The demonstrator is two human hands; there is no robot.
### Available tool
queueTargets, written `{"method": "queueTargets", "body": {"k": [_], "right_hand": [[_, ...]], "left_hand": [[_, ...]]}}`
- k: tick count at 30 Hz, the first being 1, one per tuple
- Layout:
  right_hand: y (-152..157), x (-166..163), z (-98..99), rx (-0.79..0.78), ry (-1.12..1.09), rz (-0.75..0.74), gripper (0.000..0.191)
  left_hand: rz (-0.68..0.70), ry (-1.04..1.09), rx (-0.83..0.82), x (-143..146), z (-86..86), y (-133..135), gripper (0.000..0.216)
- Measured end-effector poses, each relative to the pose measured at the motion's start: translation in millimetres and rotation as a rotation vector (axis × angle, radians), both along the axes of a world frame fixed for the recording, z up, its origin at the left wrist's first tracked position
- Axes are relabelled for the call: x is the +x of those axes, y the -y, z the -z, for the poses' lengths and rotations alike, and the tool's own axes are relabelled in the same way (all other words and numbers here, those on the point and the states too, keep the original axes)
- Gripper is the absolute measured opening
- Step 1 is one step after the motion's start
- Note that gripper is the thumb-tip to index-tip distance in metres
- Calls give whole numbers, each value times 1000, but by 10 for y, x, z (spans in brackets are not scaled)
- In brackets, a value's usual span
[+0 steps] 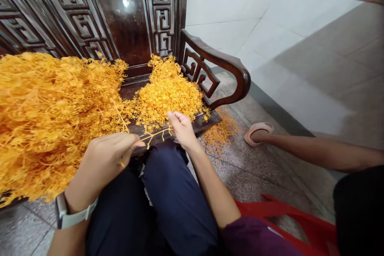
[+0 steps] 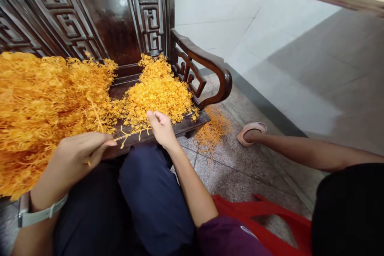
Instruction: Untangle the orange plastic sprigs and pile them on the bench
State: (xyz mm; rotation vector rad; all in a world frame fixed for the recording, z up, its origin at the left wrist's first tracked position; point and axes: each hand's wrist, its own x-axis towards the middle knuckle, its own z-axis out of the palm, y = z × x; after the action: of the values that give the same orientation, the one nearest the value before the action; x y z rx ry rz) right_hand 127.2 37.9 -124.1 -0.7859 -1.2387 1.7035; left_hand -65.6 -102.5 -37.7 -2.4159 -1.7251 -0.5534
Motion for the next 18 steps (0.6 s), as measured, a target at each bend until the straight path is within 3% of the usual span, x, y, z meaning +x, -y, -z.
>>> {"method": "queueTargets", "body": {"k": [5, 12, 16, 18], "right_hand": [[-42, -132, -10, -136, -185, 249, 58], [-47, -205, -103, -314, -374, 353, 61], [-218, -40, -60, -426, -485, 336, 54], [-363, 185, 38, -524, -522, 407, 54]], "left_hand": [[68, -48, 41, 125, -46, -25, 27], [76, -74, 82, 257, -61, -97, 29], [123, -41, 121, 268, -81, -33, 25], [100, 40, 179, 225, -79, 40, 17]]}}
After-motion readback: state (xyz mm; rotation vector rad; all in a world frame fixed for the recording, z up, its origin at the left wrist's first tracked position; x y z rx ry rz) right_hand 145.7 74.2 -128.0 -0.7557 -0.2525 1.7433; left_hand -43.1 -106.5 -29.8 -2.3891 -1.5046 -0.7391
